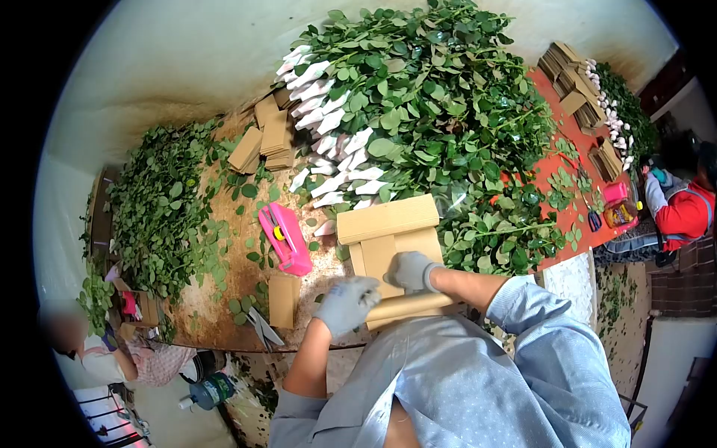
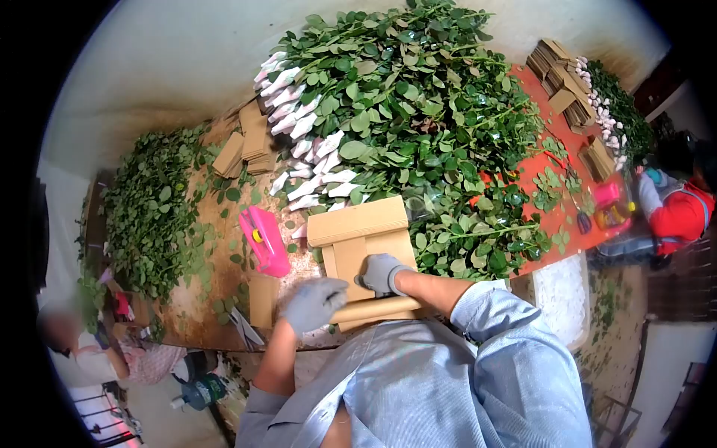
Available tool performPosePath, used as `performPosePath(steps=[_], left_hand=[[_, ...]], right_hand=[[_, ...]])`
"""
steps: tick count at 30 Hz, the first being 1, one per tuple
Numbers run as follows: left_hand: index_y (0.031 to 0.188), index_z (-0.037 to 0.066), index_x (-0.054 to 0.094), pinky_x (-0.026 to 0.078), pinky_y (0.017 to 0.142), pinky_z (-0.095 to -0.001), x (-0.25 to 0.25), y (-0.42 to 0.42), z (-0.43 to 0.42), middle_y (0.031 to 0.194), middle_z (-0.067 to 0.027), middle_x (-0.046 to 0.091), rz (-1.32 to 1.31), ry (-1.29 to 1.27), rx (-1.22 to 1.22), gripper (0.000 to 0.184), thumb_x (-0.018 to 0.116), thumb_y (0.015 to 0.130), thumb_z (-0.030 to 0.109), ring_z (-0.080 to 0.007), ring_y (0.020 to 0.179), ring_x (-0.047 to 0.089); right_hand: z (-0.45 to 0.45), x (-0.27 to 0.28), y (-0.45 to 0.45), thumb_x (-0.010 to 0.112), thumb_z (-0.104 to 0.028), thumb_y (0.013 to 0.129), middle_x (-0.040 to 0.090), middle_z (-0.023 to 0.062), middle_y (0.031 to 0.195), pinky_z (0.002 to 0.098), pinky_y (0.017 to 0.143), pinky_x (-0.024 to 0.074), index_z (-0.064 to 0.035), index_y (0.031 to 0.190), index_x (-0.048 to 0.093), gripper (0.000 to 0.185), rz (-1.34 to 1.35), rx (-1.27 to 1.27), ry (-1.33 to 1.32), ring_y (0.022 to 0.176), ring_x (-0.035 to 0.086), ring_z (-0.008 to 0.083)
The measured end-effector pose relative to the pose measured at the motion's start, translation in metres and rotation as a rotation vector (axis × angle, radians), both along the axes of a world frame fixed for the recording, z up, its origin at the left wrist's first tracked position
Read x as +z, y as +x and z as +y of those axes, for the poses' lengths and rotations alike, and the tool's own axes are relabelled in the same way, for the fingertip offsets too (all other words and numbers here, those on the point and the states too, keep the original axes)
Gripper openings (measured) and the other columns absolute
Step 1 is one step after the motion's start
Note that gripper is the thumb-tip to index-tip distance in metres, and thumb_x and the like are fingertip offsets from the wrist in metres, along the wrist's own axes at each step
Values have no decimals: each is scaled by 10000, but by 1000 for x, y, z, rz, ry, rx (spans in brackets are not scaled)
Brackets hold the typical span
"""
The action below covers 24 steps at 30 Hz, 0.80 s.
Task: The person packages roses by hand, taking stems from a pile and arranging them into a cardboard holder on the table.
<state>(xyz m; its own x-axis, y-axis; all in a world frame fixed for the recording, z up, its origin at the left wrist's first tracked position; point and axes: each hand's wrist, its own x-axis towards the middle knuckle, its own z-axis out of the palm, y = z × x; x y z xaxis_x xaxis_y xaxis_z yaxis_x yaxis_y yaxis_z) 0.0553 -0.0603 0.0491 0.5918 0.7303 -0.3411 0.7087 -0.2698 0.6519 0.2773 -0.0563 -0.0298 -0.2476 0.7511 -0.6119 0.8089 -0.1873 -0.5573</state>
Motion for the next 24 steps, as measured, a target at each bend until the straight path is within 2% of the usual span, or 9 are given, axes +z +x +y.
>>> performPosePath(steps=[1, 2, 6, 9, 11, 15, 19, 22, 24], left_hand=[[1213, 36, 704, 518, 973, -468, 8, 0, -5, 1189, -219, 704, -135, -19, -128, 403, 653, 964, 349, -393, 1102, 666], [1358, 40, 610, 472, 1057, -463, 13, 4, -6, 1338, -225, 630, -51, -111, -252, 494, 646, 970, 344, -412, 1223, 598], [1421, 21, 526, 440, 1092, -473, 4, 10, -21, 1414, -232, 564, 91, -25, -342, 562, 637, 969, 337, -428, 1296, 542], [1411, 21, 531, 443, 1091, -473, -8, 13, -29, 1426, -234, 562, 166, 40, -324, 535, 622, 975, 318, -422, 1295, 547], [1400, 20, 543, 446, 1091, -473, -13, 14, -30, 1441, -235, 553, 197, 57, -336, 514, 617, 972, 295, -420, 1287, 556], [1344, 15, 603, 458, 1083, -474, -15, 19, -29, 1453, -234, 557, 242, 61, -324, 455, 614, 945, 232, -417, 1253, 588], [1288, 10, 647, 470, 1073, -473, -13, 26, -34, 1404, -225, 601, 251, 81, -245, 417, 617, 913, 192, -413, 1231, 604], [1264, 20, 669, 482, 1061, -465, -6, 30, -35, 1357, -216, 636, 300, 57, -193, 399, 612, 901, 172, -400, 1212, 622], [1260, 35, 681, 496, 1044, -456, -2, 31, -36, 1337, -215, 648, 325, 68, -202, 390, 598, 898, 153, -383, 1187, 642]], right_hand=[[1, -22, 1, 637, -445, 894, 738, 263, 1007, 456, 913, 555, 7, 959, 770, 476, -14, 89, 71, 997, 715, 411], [2, -16, -2, 634, -441, 891, 737, 264, 1009, 455, 915, 556, 6, 960, 772, 473, -19, 137, 107, 999, 715, 412], [4, 1, -4, 614, -378, 891, 740, 246, 1036, 454, 913, 558, -19, 998, 782, 410, -65, -5, 44, 1020, 714, 406], [11, 12, -5, 590, -340, 903, 741, 227, 1059, 458, 897, 561, -53, 1021, 789, 369, -79, 328, 191, 1033, 718, 389], [13, 49, -5, 573, -302, 911, 746, 209, 1059, 455, 877, 566, -70, 1019, 792, 337, -65, 123, -55, 1020, 725, 376], [15, 36, -6, 591, -267, 919, 758, 192, 1043, 445, 864, 571, -41, 1016, 788, 315, -57, 121, -144, 991, 740, 349], [13, 1, -10, 599, -256, 916, 761, 193, 1039, 449, 856, 572, -29, 1035, 785, 317, -138, 220, 16, 991, 744, 342], [14, 10, -9, 600, -254, 911, 756, 201, 1068, 447, 876, 570, -33, 1074, 781, 329, -161, 201, 60, 1012, 738, 345], [16, 34, -6, 602, -253, 907, 742, 209, 1135, 449, 919, 562, -39, 1111, 774, 342, -106, 193, -90, 1067, 723, 353]])
